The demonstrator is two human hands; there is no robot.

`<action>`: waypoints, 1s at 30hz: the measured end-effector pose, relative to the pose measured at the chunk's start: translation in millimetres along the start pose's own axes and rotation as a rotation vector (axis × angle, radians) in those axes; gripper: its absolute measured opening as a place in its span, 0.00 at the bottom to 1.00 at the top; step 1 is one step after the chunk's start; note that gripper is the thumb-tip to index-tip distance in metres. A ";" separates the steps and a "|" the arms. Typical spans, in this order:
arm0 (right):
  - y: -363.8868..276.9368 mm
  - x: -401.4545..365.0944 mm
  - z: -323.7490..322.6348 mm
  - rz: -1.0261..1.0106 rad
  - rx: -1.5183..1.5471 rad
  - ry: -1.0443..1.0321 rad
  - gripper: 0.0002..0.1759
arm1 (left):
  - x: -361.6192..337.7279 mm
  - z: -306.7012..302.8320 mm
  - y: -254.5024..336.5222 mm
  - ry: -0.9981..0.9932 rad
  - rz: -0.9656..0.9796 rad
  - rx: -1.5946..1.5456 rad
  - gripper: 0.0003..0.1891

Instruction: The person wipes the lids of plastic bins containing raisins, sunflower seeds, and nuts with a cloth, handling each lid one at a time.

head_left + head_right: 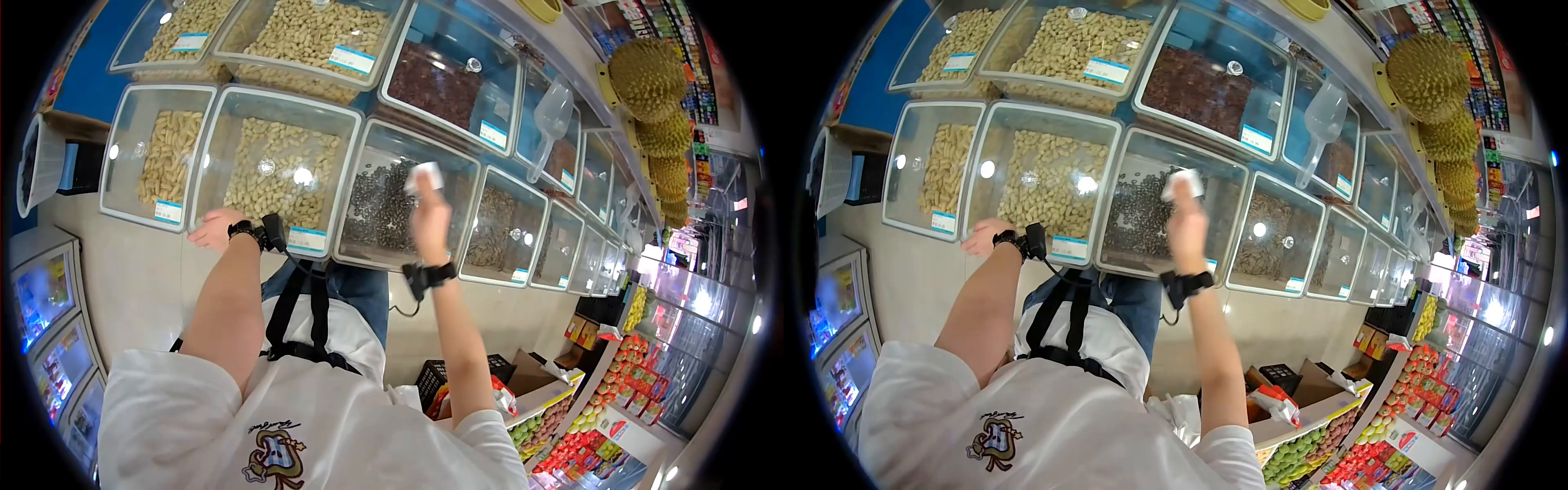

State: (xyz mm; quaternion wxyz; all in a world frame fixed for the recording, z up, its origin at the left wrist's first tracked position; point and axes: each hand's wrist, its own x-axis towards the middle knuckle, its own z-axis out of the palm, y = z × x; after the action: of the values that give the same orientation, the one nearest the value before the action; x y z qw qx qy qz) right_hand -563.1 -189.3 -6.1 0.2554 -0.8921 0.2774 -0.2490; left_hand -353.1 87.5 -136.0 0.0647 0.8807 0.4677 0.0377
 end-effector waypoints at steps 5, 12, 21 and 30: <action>91.4 43.4 -20.3 0.309 -0.395 -0.019 0.23 | 10.4 8.8 -1.6 0.012 -0.029 0.032 0.29; 45.9 44.8 44.9 0.459 -0.670 -0.316 0.28 | 35.0 16.8 -18.9 0.052 -0.054 0.106 0.29; -6.6 24.1 71.5 0.250 -1.000 -0.463 0.28 | 20.7 30.2 -21.5 0.038 -0.030 0.166 0.28; -32.6 -58.6 46.9 -0.016 -0.425 -0.342 0.32 | 8.0 43.6 -9.2 0.039 0.007 0.207 0.28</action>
State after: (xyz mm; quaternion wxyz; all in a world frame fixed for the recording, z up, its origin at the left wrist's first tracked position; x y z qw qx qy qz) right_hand -566.0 -114.6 -39.4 0.1035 -0.9570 0.2690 -0.0328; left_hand -350.7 95.8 -180.4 -0.0357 0.8833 0.4673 0.0064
